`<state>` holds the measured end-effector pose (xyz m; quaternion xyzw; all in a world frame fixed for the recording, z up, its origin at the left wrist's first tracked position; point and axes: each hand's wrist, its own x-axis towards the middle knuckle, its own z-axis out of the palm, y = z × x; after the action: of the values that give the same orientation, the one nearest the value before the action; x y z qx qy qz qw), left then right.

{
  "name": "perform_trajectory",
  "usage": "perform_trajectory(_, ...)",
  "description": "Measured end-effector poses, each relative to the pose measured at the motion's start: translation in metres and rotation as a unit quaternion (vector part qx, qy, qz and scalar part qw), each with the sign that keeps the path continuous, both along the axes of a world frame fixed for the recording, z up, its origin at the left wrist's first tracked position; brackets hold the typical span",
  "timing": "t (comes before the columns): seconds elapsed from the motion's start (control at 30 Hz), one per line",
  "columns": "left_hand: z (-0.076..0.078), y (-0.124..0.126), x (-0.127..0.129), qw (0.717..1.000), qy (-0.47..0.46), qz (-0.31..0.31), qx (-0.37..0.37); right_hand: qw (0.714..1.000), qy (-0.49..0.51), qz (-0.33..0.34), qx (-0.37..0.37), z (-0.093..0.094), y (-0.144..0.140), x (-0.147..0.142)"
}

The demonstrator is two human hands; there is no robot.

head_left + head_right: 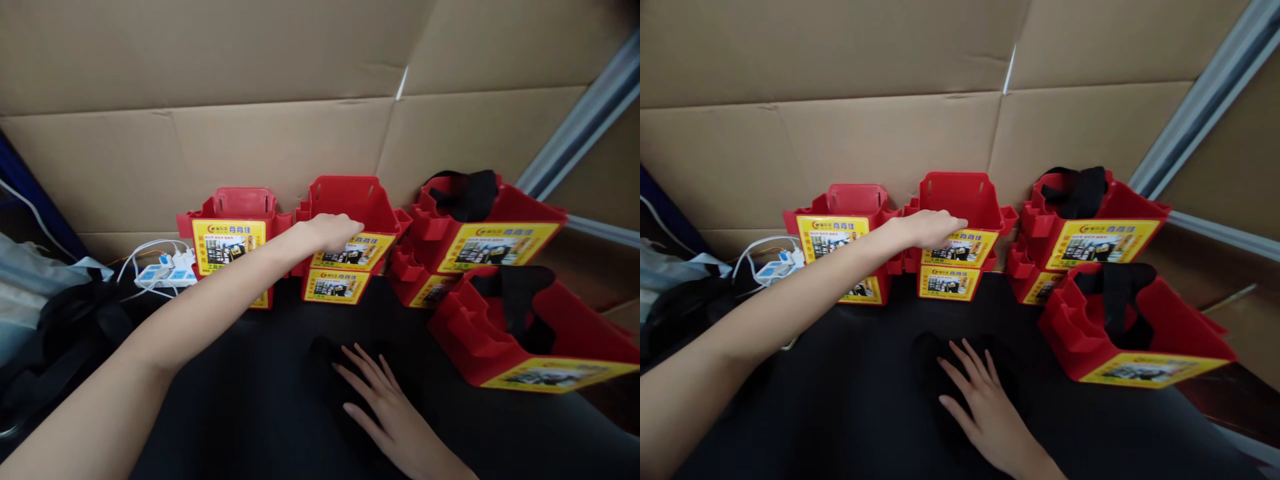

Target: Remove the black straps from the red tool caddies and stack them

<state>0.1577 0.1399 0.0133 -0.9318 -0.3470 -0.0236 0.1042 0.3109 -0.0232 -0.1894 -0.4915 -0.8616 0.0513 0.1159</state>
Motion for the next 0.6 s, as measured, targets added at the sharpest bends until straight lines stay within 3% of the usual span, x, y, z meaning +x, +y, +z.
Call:
perform_trajectory(0.07,-0.007,-0.014,-0.005,0.999,-0.033,0.002,0.036,0.999,-0.002,0.012,0.044,0.000,-0.001,0.000)
perform_trajectory(0.13,-0.026,-0.038,-0.014,0.994,-0.088,-0.034,0.063,0.995,-0.004,0.028,0.095,-0.001,-0.003,-0.001)
perform_trajectory(0.2,-0.061,-0.068,-0.029,0.981,-0.145,-0.125,0.020,0.988,0.002,0.047,0.148,-0.003,-0.003,-0.004)
perform_trajectory(0.27,-0.106,-0.098,-0.046,0.967,-0.194,-0.146,-0.076,0.979,0.021,0.072,0.192,-0.005,0.000,-0.012)
perform_trajectory(0.37,-0.171,-0.132,-0.069,0.941,-0.255,-0.071,-0.210,0.970,0.078,0.116,0.197,-0.009,0.013,-0.037)
perform_trajectory(0.43,-0.198,-0.145,-0.080,0.903,-0.326,-0.012,-0.279,0.964,0.137,0.143,0.179,-0.010,0.024,-0.061)
perform_trajectory(0.5,-0.210,-0.153,-0.088,0.854,-0.410,0.043,-0.317,0.952,0.193,0.158,0.178,-0.012,0.033,-0.086)
perform_trajectory(0.6,-0.211,-0.162,-0.096,0.791,-0.495,0.121,-0.338,0.942,0.230,0.146,0.194,-0.010,0.040,-0.118)
